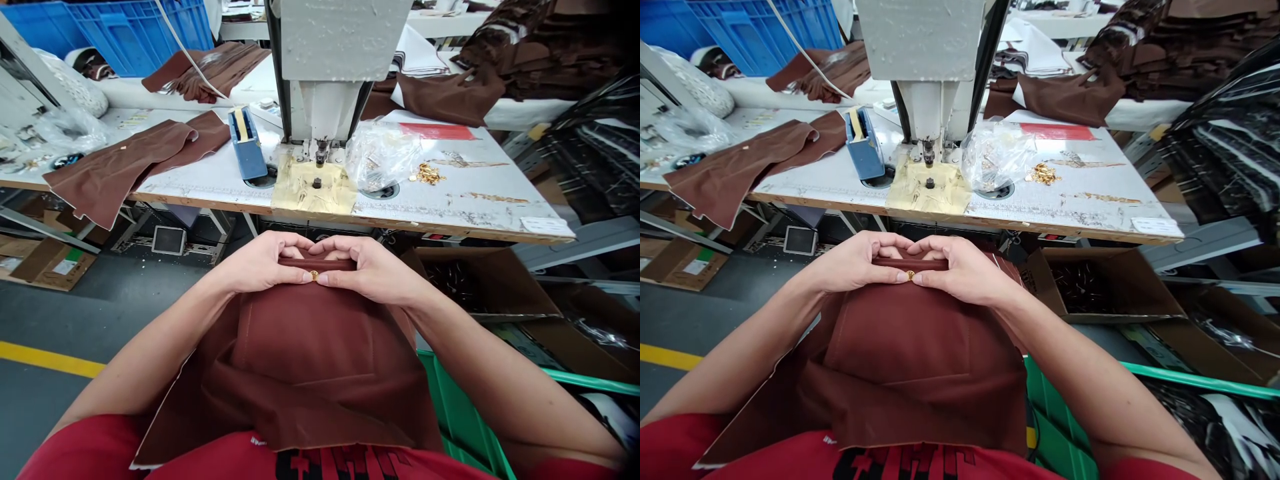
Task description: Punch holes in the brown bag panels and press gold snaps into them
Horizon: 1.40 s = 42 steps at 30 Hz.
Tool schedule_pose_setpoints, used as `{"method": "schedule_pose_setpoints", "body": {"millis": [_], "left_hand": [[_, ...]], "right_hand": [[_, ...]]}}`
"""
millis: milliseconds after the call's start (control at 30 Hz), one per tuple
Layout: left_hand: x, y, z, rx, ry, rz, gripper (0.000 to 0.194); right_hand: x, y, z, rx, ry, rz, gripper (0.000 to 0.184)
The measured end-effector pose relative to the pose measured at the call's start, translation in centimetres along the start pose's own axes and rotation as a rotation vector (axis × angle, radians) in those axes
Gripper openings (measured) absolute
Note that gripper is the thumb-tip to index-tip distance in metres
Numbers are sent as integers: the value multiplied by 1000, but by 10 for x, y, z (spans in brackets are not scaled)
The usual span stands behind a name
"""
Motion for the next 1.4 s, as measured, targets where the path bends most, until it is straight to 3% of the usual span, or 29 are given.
{"method": "schedule_pose_setpoints", "body": {"millis": [167,367,500,567,633,700,767,833,967,1100,1167,1267,1333,1400], "left_hand": [[-2,5,0,2,-11,25,45],[-9,14,0,-50,63,-24,55],[-18,26,-1,-105,76,32,35],[-26,41,-5,-148,59,68,27],[-37,61,-14,-229,-56,45,29],[-49,79,-26,-286,-287,-79,32],[-55,89,-38,-247,-545,-257,34],[-51,90,-42,-140,-684,-443,33],[-22,76,-30,57,-683,-789,22],[10,73,-22,150,-658,-1113,11],[23,79,-24,130,-650,-1147,12],[28,87,-28,39,-589,-800,12],[13,84,-29,7,-680,-281,16],[-10,72,-23,29,-776,283,33]], "right_hand": [[-1,-4,2,29,7,-29,44],[-10,-10,4,54,90,-185,51],[-13,-21,11,76,101,-309,53],[-13,-26,18,52,31,-497,55],[-11,-25,25,9,-88,-732,54],[-2,-21,33,-14,-165,-856,51],[15,-15,42,-10,-169,-841,53],[36,-9,51,-11,-163,-822,68],[66,-12,66,20,-213,-897,103],[65,-35,68,79,-271,-838,92],[58,-47,63,126,-277,-801,83],[51,-58,54,177,-275,-811,68],[46,-61,49,192,-295,-853,57],[40,-63,46,192,-326,-906,52]]}}
Point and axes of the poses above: each hand's wrist, its own z-axis towards the middle knuckle, its own x-axis out of the palm, y = z × x, the point moved 4 cm from there along z, towards the middle knuckle, and after that the axes turned 7 degrees about y, right-handed, at the moved point
